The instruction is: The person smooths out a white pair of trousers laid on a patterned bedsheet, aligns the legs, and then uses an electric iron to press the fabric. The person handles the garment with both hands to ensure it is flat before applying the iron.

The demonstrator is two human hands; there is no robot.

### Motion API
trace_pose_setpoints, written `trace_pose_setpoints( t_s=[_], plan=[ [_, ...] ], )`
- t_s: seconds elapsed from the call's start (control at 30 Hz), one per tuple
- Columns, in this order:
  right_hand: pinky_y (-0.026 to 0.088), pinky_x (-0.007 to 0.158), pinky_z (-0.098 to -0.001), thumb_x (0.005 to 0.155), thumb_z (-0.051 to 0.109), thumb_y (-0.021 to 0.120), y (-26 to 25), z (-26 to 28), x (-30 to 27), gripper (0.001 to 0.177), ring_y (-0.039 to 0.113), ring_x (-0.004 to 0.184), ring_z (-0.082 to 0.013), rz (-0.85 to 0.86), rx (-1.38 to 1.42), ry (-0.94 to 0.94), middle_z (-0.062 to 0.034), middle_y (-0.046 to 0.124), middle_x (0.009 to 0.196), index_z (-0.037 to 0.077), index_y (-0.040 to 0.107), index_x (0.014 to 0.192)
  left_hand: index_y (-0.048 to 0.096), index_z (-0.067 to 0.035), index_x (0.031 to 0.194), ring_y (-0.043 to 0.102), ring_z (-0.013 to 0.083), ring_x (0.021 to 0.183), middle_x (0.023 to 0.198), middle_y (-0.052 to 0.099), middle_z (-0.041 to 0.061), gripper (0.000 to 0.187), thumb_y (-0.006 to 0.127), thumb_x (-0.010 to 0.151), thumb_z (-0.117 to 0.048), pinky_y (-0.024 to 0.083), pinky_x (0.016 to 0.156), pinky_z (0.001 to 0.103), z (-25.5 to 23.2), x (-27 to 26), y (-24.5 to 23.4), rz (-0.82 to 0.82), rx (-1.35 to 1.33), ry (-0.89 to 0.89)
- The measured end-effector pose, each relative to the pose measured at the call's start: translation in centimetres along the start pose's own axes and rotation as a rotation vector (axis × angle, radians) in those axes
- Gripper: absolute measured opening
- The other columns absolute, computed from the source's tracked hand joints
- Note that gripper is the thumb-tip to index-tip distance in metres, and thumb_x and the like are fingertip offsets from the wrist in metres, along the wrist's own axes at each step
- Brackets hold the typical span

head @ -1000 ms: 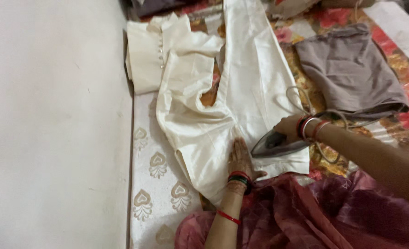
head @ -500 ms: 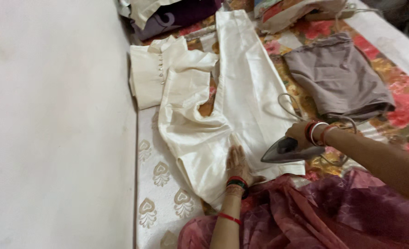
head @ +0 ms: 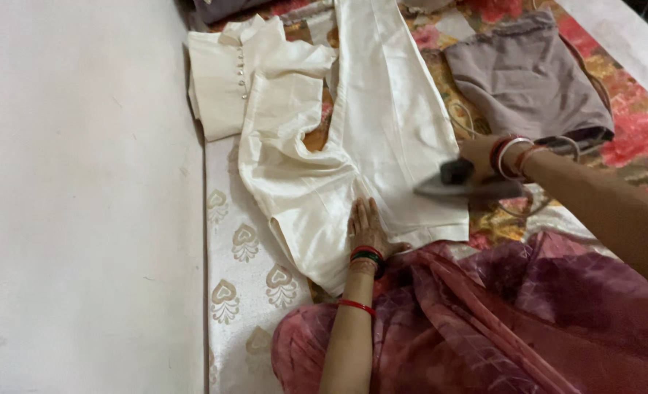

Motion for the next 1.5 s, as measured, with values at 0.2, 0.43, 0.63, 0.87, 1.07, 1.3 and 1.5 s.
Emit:
trace_pose_setpoints(
  t_s=[0.2,0.43,0.63,0.87,1.07,1.3,1.5],
  plan=[
    [0.060,0.086,-0.0454,0.062,0.056,0.087,-1.3,2.7,1.6,0.064,0.076,0.090,-0.0376,-0.123,0.268,0.136,-0.0215,0.078,0.094,0.005,0.080,0.099,-0.002,-0.006,0.165,-0.005,0.0360,0.157,0.171,-0.003,0.022,0.142,0.081,0.069,-0.068,0.002,0.125,0.054,0.4,0.4,1.8,-0.015,-0.144,-0.030],
    [0.060,0.088,-0.0457,0.071,0.045,0.083,2.0,10.7,-2.1,0.052,0.075,0.098,-0.0362,-0.112,0.404,0.323,-0.0215,0.077,0.102,0.007,0.078,0.106,0.002,-0.003,0.162,-0.005,0.0350,0.159,0.171,-0.003,0.020,0.133,0.081,0.072,-0.060,-0.001,0.125,0.054,-0.8,-1.0,1.3,-0.080,-0.164,-0.085],
    [0.060,0.087,-0.0491,0.074,0.043,0.084,-0.6,5.8,0.6,0.052,0.074,0.101,-0.0396,-0.250,0.428,0.501,-0.0227,0.075,0.109,0.007,0.077,0.112,0.011,-0.005,0.161,-0.006,0.0340,0.158,0.170,-0.004,0.021,0.130,0.085,0.066,-0.054,-0.003,0.126,0.055,-3.7,-0.4,-0.9,0.038,-0.056,-0.089],
    [0.060,0.091,-0.0472,0.077,0.048,0.085,-0.3,1.6,3.9,0.061,0.073,0.107,-0.0392,-0.276,0.432,0.568,-0.0257,0.074,0.114,0.004,0.077,0.117,0.049,-0.003,0.141,0.010,0.0383,0.162,0.171,0.021,0.022,0.064,0.068,0.084,-0.025,0.009,0.132,0.051,-6.6,3.7,0.5,-0.136,-0.235,-0.024],
    [0.059,0.091,-0.0487,0.073,0.046,0.087,0.4,3.1,2.5,0.062,0.071,0.107,-0.0399,-0.253,0.459,0.575,-0.0257,0.071,0.118,0.004,0.073,0.118,0.036,-0.002,0.157,0.019,0.0328,0.157,0.170,0.024,0.016,0.066,0.048,0.100,-0.033,0.014,0.126,0.050,-7.9,10.8,1.7,-0.442,-0.172,0.121],
    [0.058,0.092,-0.0488,0.073,0.038,0.088,-4.4,-3.3,8.5,0.057,0.070,0.110,-0.0394,-0.310,0.574,0.769,-0.0231,0.072,0.119,0.006,0.074,0.117,0.025,-0.010,0.163,0.017,0.0244,0.156,0.170,0.021,0.008,0.073,0.040,0.102,-0.047,0.008,0.126,0.047,-7.6,11.3,2.8,-0.327,-0.012,0.074],
    [0.060,0.088,-0.0476,0.072,0.040,0.089,-3.9,-4.4,9.0,0.063,0.072,0.105,-0.0392,-0.342,0.558,0.776,-0.0258,0.073,0.115,0.001,0.073,0.119,0.022,-0.013,0.162,0.015,0.0215,0.156,0.170,0.018,0.004,0.071,0.039,0.101,-0.045,0.005,0.125,0.048,-7.7,11.3,2.3,-0.272,-0.018,0.042]
  ],
)
Point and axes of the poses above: each hand's wrist, its own x-axis towards the middle knuckle, its own y-axis out of the palm, z = x × y, the point moved 4 cm from there along x, towards the middle knuckle
